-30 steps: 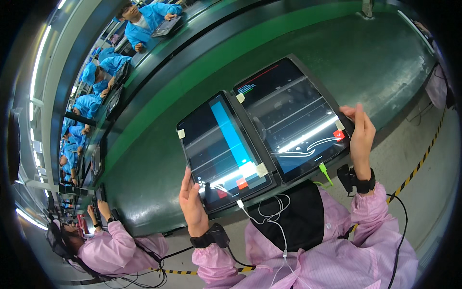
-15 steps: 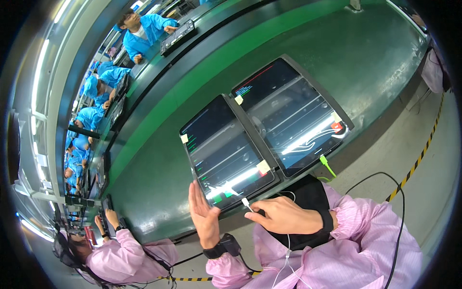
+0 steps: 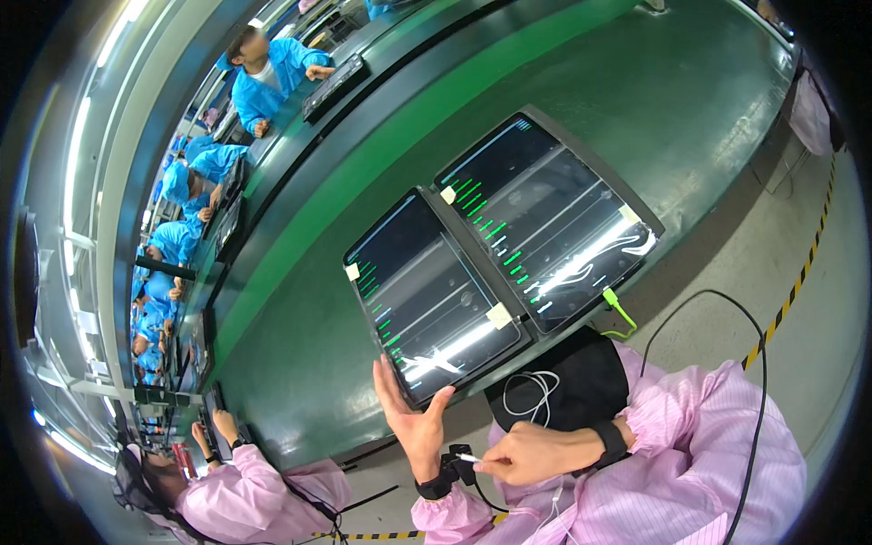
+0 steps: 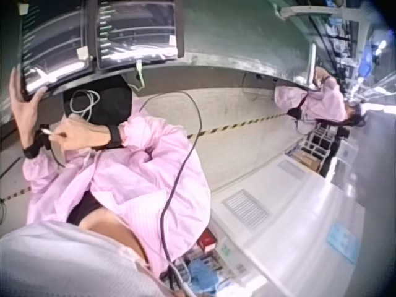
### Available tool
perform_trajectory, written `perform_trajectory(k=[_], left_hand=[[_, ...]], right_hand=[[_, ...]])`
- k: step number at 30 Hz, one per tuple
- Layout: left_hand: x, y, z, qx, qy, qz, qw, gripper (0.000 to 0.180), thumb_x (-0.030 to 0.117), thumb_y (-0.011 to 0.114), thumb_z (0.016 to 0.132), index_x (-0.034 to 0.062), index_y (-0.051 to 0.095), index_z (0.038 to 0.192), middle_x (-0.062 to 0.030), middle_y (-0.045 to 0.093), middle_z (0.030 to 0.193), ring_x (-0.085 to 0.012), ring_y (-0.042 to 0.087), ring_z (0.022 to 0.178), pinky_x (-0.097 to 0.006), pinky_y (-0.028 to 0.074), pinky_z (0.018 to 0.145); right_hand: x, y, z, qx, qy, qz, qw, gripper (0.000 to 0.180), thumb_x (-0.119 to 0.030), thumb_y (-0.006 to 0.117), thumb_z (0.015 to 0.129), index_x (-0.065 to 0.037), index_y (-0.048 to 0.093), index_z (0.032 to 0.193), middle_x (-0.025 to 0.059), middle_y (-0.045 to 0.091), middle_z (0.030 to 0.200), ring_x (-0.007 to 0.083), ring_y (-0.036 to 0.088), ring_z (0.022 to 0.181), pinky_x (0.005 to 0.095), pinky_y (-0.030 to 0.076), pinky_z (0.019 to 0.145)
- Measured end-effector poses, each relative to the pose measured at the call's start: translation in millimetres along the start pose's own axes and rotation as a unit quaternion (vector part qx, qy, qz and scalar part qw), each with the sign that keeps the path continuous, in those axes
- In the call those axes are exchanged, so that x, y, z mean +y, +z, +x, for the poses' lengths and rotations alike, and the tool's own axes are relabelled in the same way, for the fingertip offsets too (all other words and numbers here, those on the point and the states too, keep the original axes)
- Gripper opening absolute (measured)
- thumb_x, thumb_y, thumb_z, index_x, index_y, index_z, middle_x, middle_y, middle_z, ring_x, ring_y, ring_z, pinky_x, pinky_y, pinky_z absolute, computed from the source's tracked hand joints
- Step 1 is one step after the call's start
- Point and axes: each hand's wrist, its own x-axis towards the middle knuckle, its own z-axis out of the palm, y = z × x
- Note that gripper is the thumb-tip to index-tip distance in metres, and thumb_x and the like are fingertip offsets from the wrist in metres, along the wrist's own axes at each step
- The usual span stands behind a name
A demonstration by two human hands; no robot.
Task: Testing and inspecting a dual-screen electronic device or tablet at a production line station.
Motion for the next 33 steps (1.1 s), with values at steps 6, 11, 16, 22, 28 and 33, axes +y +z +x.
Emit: perform_trajectory(k=[6, 11, 16, 22, 28, 33], left_hand=[[29.4, 17.3, -9.9, 0.116, 0.086, 0.040, 0.989, 0.085, -0.003, 0.073, 0.069, -0.0007, 0.024, 0.138, -0.0210, 0.030, 0.141, -0.0276, 0.026, 0.134, -0.038, 0.017, 0.111], [75.5, 97.8, -23.2, -0.044, 0.118, -0.081, 0.989, 0.074, -0.003, 0.069, 0.074, -0.0042, 0.027, 0.134, -0.0192, 0.030, 0.140, -0.0287, 0.030, 0.131, -0.042, 0.025, 0.109], [80.8, 149.9, -26.8, -0.029, 0.153, 0.087, 0.984, 0.086, 0.007, 0.074, 0.071, -0.0073, 0.020, 0.137, -0.0281, 0.020, 0.141, -0.0403, 0.021, 0.133, -0.047, 0.021, 0.108], [62.3, 171.9, -26.3, 0.016, 0.125, 0.076, 0.989, 0.097, 0.007, 0.074, 0.073, -0.0092, 0.004, 0.138, -0.0310, 0.013, 0.142, -0.0423, 0.019, 0.133, -0.046, 0.023, 0.108], [68.1, 170.4, -24.7, 0.013, 0.107, 0.064, 0.992, 0.102, 0.005, 0.072, 0.074, -0.0073, -0.004, 0.140, -0.0332, 0.010, 0.143, -0.0420, 0.022, 0.133, -0.046, 0.023, 0.108], [67.4, 171.4, -25.5, 0.004, 0.089, 0.056, 0.994, 0.101, 0.008, 0.072, 0.075, -0.0074, -0.004, 0.140, -0.0347, 0.013, 0.142, -0.0440, 0.024, 0.132, -0.044, 0.022, 0.108]], right_hand=[[-2.1, -74.4, -43.6, 0.506, -0.138, -0.133, 0.841, 0.017, -0.004, 0.055, 0.082, -0.005, 0.064, 0.067, 0.0079, 0.059, 0.068, 0.0198, 0.054, 0.059, 0.0304, 0.043, 0.053], [13.1, -101.4, -80.3, 0.661, 0.038, -0.073, 0.746, 0.023, -0.014, 0.058, 0.087, 0.000, 0.047, 0.073, 0.0111, 0.057, 0.072, 0.0115, 0.051, 0.065, 0.0282, 0.040, 0.056], [21.8, -83.6, -70.0, 0.584, 0.037, 0.080, 0.807, 0.032, -0.006, 0.060, 0.085, -0.004, 0.034, 0.067, 0.0093, 0.060, 0.069, 0.0101, 0.060, 0.066, 0.0240, 0.046, 0.051], [21.3, -101.0, -85.4, 0.545, 0.043, 0.099, 0.831, 0.032, -0.003, 0.058, 0.086, -0.005, 0.034, 0.064, 0.0131, 0.065, 0.070, 0.0067, 0.055, 0.054, 0.0217, 0.043, 0.046], [21.0, -91.2, -83.6, 0.540, 0.077, 0.139, 0.827, 0.032, -0.001, 0.056, 0.085, -0.004, 0.035, 0.061, 0.0114, 0.066, 0.070, 0.0051, 0.054, 0.056, 0.0225, 0.042, 0.046], [25.5, -93.3, -94.6, 0.516, 0.085, 0.098, 0.846, 0.029, -0.001, 0.057, 0.085, -0.002, 0.040, 0.062, 0.0114, 0.067, 0.071, 0.0047, 0.053, 0.055, 0.0232, 0.042, 0.046]])
